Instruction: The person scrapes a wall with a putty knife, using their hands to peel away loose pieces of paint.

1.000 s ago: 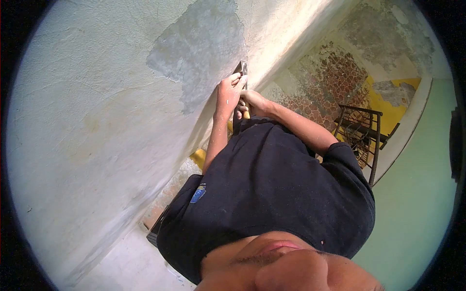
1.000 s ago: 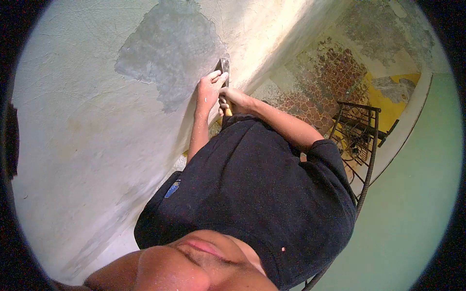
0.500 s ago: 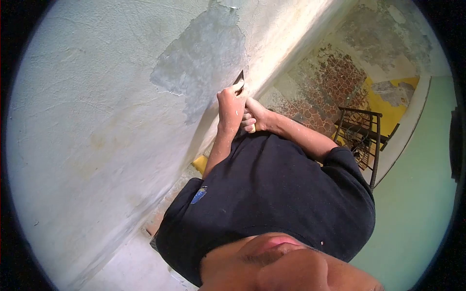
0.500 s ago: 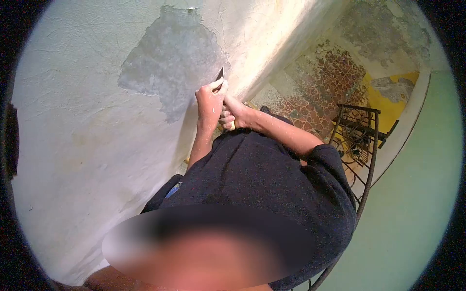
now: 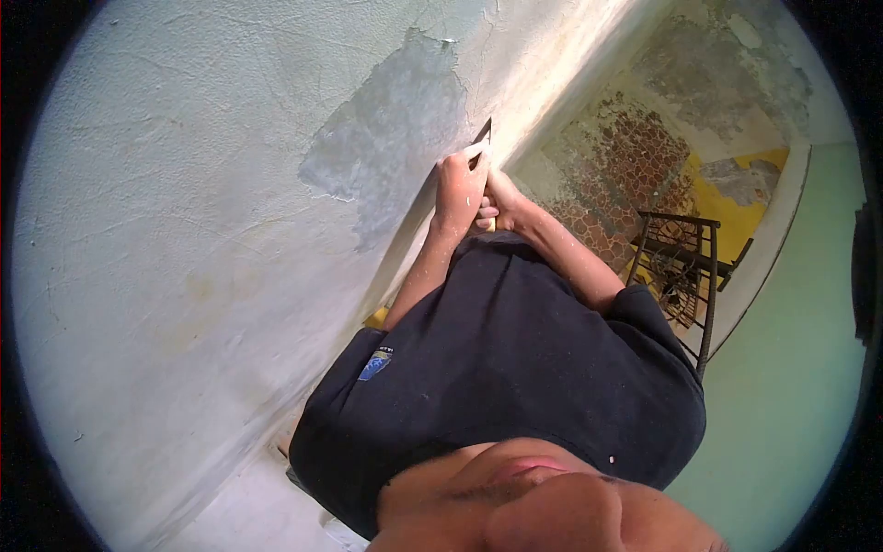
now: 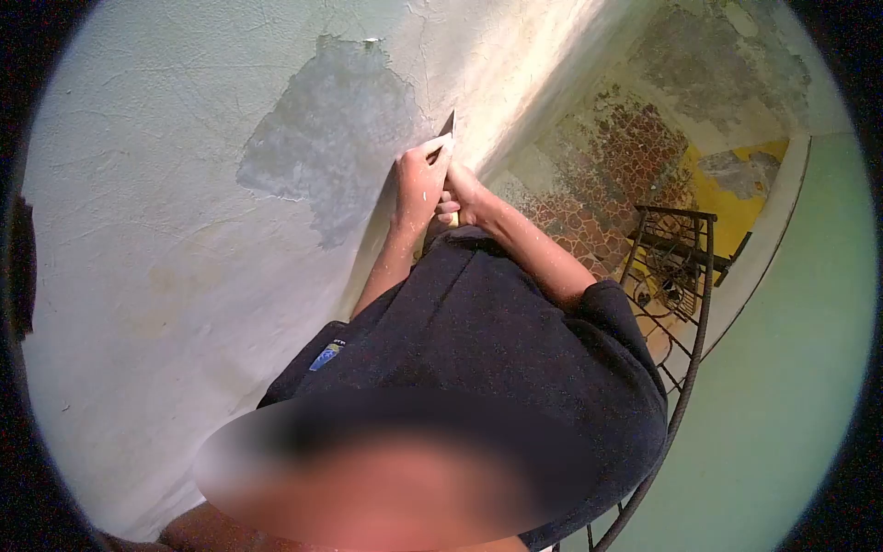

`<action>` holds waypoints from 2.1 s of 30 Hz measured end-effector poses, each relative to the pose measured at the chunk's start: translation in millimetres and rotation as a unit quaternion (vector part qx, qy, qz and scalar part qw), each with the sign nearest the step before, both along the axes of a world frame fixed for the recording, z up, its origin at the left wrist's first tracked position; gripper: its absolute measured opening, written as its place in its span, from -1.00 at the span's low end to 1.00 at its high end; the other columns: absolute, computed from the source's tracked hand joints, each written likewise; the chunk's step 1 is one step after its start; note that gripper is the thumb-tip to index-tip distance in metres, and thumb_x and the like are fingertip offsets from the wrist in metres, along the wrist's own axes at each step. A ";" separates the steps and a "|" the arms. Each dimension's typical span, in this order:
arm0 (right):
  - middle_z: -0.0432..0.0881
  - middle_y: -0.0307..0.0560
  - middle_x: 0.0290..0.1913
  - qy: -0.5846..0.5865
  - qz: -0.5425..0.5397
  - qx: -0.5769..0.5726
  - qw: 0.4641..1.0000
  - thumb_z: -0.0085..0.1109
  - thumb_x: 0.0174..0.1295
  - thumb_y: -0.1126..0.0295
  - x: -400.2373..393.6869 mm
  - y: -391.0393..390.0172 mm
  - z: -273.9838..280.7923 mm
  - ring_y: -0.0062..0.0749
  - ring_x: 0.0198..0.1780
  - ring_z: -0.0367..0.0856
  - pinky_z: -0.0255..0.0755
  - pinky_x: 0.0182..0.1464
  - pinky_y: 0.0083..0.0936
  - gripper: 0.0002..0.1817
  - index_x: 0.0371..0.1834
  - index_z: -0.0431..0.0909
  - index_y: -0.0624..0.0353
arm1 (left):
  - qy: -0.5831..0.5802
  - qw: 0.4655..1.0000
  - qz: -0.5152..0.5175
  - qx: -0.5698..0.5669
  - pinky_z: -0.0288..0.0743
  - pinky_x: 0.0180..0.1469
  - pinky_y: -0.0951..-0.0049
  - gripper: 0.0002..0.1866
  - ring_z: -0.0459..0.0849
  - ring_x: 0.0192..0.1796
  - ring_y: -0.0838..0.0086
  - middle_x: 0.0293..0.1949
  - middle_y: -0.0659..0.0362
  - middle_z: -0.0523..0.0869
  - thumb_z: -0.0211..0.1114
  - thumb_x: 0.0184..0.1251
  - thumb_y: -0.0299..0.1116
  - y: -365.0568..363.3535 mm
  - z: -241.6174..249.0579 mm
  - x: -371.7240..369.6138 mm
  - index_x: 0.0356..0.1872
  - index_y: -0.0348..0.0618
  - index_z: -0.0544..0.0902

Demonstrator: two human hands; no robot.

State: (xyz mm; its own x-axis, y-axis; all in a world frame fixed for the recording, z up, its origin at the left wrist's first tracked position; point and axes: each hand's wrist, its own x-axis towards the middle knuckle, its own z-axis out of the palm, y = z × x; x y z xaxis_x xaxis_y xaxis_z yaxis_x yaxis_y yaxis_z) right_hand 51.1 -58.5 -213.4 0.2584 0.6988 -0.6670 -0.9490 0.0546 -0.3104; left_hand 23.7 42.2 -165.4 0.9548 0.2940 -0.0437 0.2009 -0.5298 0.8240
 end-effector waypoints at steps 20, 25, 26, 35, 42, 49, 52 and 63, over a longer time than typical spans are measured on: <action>0.68 0.04 -0.36 -0.345 -0.122 -0.129 0.922 -0.09 0.36 0.54 -23.5 -34.8 39.6 -0.47 -0.75 0.44 0.32 -0.77 -0.48 -0.04 0.75 -0.33 -0.30 | 0.025 0.999 0.000 0.043 0.64 -0.19 0.15 -0.59 0.80 -0.34 0.06 -0.39 -0.24 0.75 0.17 0.59 -0.20 2.3 -30.1 -14.1 -0.22 -0.43 0.74; 0.60 -0.08 -0.51 -0.390 -0.080 -0.162 0.903 -0.08 0.38 0.50 -19.9 -33.3 37.9 -0.49 -0.76 0.41 0.34 -0.77 -0.49 -0.11 0.75 -0.17 -0.29 | 0.098 0.982 -0.036 0.156 0.64 -0.20 -0.01 -0.54 0.77 -0.32 -0.15 -0.43 -0.29 0.71 0.14 0.56 -0.19 11.8 -21.6 -22.1 -0.41 -0.42 0.71; 0.60 -0.08 -0.51 -0.390 -0.078 -0.161 0.903 -0.08 0.38 0.50 -19.9 -33.9 40.0 -0.49 -0.76 0.41 0.34 -0.77 -0.49 -0.11 0.75 -0.17 -0.29 | 0.101 0.967 -0.040 0.231 0.67 -0.19 0.00 -0.60 0.78 -0.27 -0.17 -0.39 -0.31 0.72 0.16 0.52 -0.26 12.6 -20.8 -23.3 -0.40 -0.41 0.73; 0.42 -0.18 -0.59 -0.249 -0.018 -0.088 0.964 -0.16 0.41 0.50 -51.9 -22.3 55.3 -0.54 -0.82 0.24 0.21 -0.84 -0.53 -0.18 0.73 -0.11 -0.30 | 0.192 0.888 -0.214 0.359 0.73 -0.14 0.03 -0.75 0.85 -0.13 0.00 -0.20 -0.23 0.80 0.20 0.37 -0.34 35.8 -75.0 -22.4 -0.27 -0.25 0.80; 0.34 -0.26 -0.66 -0.267 -0.069 -0.090 0.957 -0.16 0.44 0.53 -54.0 -16.3 51.0 -0.56 -0.82 0.20 0.16 -0.84 -0.54 -0.19 0.73 -0.09 -0.25 | 0.219 0.864 -0.258 0.373 0.73 -0.22 0.11 -0.79 0.86 -0.15 0.10 -0.23 -0.10 0.83 0.22 0.34 -0.34 29.6 -71.1 -19.1 -0.28 -0.18 0.79; 0.34 -0.29 -0.66 -0.321 -0.045 -0.137 0.936 -0.16 0.43 0.54 -44.3 -22.0 41.6 -0.59 -0.81 0.20 0.13 -0.83 -0.56 -0.17 0.74 -0.10 -0.28 | 0.065 0.911 -0.211 0.350 0.73 -0.23 0.13 -0.85 0.86 -0.17 0.09 -0.30 -0.13 0.80 0.29 0.23 -0.36 36.0 -72.4 -34.1 -0.34 -0.14 0.79; 0.34 -0.30 -0.65 -0.282 -0.186 -0.151 0.929 -0.17 0.43 0.53 -28.1 -28.0 39.9 -0.62 -0.79 0.21 0.13 -0.82 -0.59 -0.18 0.73 -0.09 -0.28 | 0.126 0.892 -0.200 0.386 0.73 -0.22 0.11 -0.87 0.85 -0.19 0.05 -0.36 -0.17 0.78 0.30 0.19 -0.37 33.5 -54.9 -31.7 -0.38 -0.08 0.80; 0.30 -0.26 -0.65 -0.245 -0.132 -0.075 0.957 -0.15 0.41 0.54 -62.9 -1.5 79.6 -0.59 -0.82 0.20 0.12 -0.84 -0.57 -0.29 0.64 0.07 -0.15 | 0.172 0.864 -0.266 0.390 0.71 -0.27 0.10 -0.84 0.85 -0.22 0.05 -0.33 -0.06 0.83 0.29 0.19 -0.29 38.6 -41.2 -25.5 -0.34 -0.08 0.79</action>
